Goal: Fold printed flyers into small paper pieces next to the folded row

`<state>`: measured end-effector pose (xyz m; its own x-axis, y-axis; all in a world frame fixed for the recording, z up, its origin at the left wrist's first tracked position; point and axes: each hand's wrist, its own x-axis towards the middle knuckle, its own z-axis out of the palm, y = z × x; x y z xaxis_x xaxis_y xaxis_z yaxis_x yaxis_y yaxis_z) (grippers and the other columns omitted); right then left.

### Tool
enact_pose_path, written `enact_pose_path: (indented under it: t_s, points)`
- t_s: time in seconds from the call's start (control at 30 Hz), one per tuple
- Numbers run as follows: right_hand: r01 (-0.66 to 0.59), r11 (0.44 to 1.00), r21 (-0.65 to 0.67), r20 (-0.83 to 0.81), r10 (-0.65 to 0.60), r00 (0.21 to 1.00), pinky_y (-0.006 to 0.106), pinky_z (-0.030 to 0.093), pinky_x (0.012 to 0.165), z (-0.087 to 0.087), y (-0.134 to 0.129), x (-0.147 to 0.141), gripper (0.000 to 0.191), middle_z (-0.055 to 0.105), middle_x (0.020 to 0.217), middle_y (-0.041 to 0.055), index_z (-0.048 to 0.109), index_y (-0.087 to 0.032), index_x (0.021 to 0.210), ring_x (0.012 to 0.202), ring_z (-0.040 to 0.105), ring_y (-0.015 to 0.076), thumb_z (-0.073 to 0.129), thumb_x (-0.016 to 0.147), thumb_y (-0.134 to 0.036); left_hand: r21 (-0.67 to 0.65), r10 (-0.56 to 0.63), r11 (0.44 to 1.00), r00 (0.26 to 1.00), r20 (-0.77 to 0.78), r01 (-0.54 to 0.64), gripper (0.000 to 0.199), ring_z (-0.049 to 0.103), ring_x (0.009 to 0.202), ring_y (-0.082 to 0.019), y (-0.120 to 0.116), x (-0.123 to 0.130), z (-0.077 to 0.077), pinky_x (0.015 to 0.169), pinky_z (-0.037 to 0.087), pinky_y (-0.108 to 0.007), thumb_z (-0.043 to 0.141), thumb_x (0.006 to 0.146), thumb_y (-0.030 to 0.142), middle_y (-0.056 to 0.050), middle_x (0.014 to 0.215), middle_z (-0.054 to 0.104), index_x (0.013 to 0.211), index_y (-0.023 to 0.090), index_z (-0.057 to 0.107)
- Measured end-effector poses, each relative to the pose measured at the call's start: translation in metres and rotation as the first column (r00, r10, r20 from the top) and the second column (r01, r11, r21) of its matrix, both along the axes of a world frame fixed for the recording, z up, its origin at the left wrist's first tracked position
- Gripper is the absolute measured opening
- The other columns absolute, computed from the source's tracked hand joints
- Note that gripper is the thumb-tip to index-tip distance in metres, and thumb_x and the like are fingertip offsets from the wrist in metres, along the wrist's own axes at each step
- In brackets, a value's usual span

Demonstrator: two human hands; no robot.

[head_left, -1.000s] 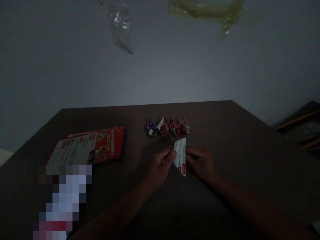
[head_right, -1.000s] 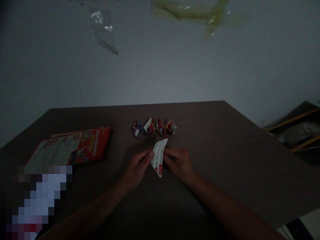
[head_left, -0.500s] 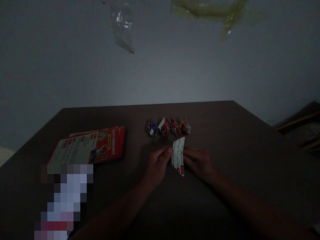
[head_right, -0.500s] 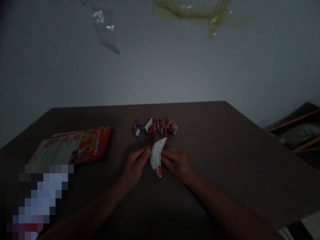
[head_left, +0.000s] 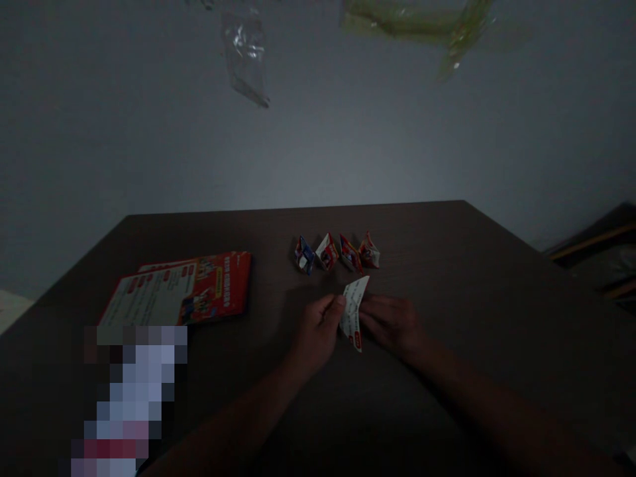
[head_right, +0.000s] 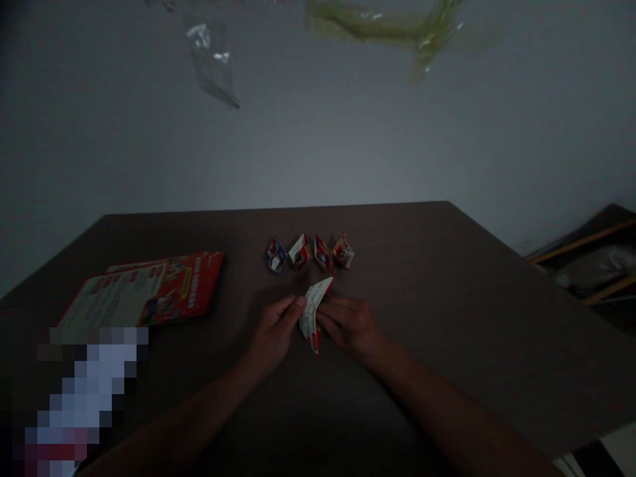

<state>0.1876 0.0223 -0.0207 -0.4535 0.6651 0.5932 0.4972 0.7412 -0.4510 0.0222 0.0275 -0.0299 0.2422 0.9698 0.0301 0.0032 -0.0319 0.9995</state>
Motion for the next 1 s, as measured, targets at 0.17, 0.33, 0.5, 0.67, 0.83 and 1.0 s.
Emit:
enact_pose_path:
  t_s: [0.17, 0.33, 0.5, 0.67, 0.83, 1.0]
  points:
    - [-0.015, 0.999, 0.033, 0.035, 0.013, 0.999, 0.023, 0.048, 0.054, 0.003, 0.0, -0.002, 0.018, 0.063, 0.069, 0.0061, 0.064, -0.016, 0.086, 0.06, 0.059, 0.0141, 0.047, 0.089, -0.016, -0.004, 0.004, 1.0, 1.0, -0.012, -0.004, 0.036, 0.035, 0.053, -0.01, -0.001, 0.0, 0.002, 0.049, 0.028, -0.021, 0.047, 0.086, 0.044, 0.005, 0.056, 0.038, 0.064, 0.017, 0.05]
    - [0.016, 0.997, 0.071, 0.047, -0.019, 0.999, 0.024, 0.05, 0.057, 0.001, 0.001, -0.002, 0.013, 0.066, 0.072, 0.006, 0.064, -0.017, 0.09, 0.062, 0.062, 0.015, 0.051, 0.088, -0.017, -0.039, 0.043, 0.998, 0.998, 0.042, -0.041, 0.035, 0.038, 0.052, -0.01, 0.001, 0.0, -0.002, 0.048, 0.029, -0.021, 0.052, 0.083, 0.045, 0.004, 0.055, 0.041, 0.064, 0.016, 0.054]
    - [0.04, 0.993, 0.113, 0.001, -0.04, 0.999, 0.027, 0.054, 0.069, 0.002, 0.001, -0.002, 0.025, 0.07, 0.09, 0.0104, 0.06, -0.015, 0.109, 0.077, 0.066, 0.0173, 0.059, 0.085, -0.018, -0.199, 0.146, 0.975, 0.956, 0.253, -0.097, 0.027, 0.05, 0.058, -0.011, 0.006, 0.0, -0.01, 0.054, 0.038, -0.022, 0.06, 0.077, 0.042, 0.001, 0.064, 0.057, 0.075, 0.015, 0.062]
    - [0.099, 0.984, 0.149, -0.08, -0.088, 0.993, 0.027, 0.055, 0.065, 0.009, -0.002, -0.002, 0.025, 0.07, 0.086, 0.008, 0.061, -0.017, 0.108, 0.074, 0.066, 0.0158, 0.061, 0.083, -0.016, -0.358, 0.317, 0.921, 0.832, 0.455, -0.155, 0.021, 0.059, 0.071, -0.014, 0.011, 0.0, -0.008, 0.065, 0.044, -0.024, 0.067, 0.071, 0.033, -0.002, 0.077, 0.066, 0.08, 0.015, 0.064]
    - [0.0, 0.984, 0.179, -0.105, 0.019, 0.994, 0.028, 0.053, 0.06, 0.012, -0.004, -0.003, 0.019, 0.068, 0.077, 0.0068, 0.062, -0.017, 0.1, 0.067, 0.064, 0.0156, 0.062, 0.081, -0.02, -0.363, 0.272, 0.931, 0.755, 0.596, -0.049, 0.017, 0.061, 0.073, -0.015, 0.011, 0.0, 0.003, 0.07, 0.046, -0.027, 0.066, 0.072, 0.03, -0.001, 0.072, 0.066, 0.075, 0.014, 0.063]
    - [-0.064, 0.974, 0.218, -0.055, 0.078, 0.995, 0.029, 0.052, 0.059, 0.008, -0.007, -0.006, 0.031, 0.068, 0.073, 0.006, 0.06, -0.016, 0.101, 0.065, 0.063, 0.0163, 0.072, 0.074, -0.027, -0.354, 0.243, 0.935, 0.775, 0.583, -0.027, 0.02, 0.062, 0.072, -0.017, 0.008, -0.002, 0.006, 0.066, 0.047, -0.027, 0.065, 0.074, 0.033, -0.003, 0.071, 0.066, 0.075, 0.013, 0.062]
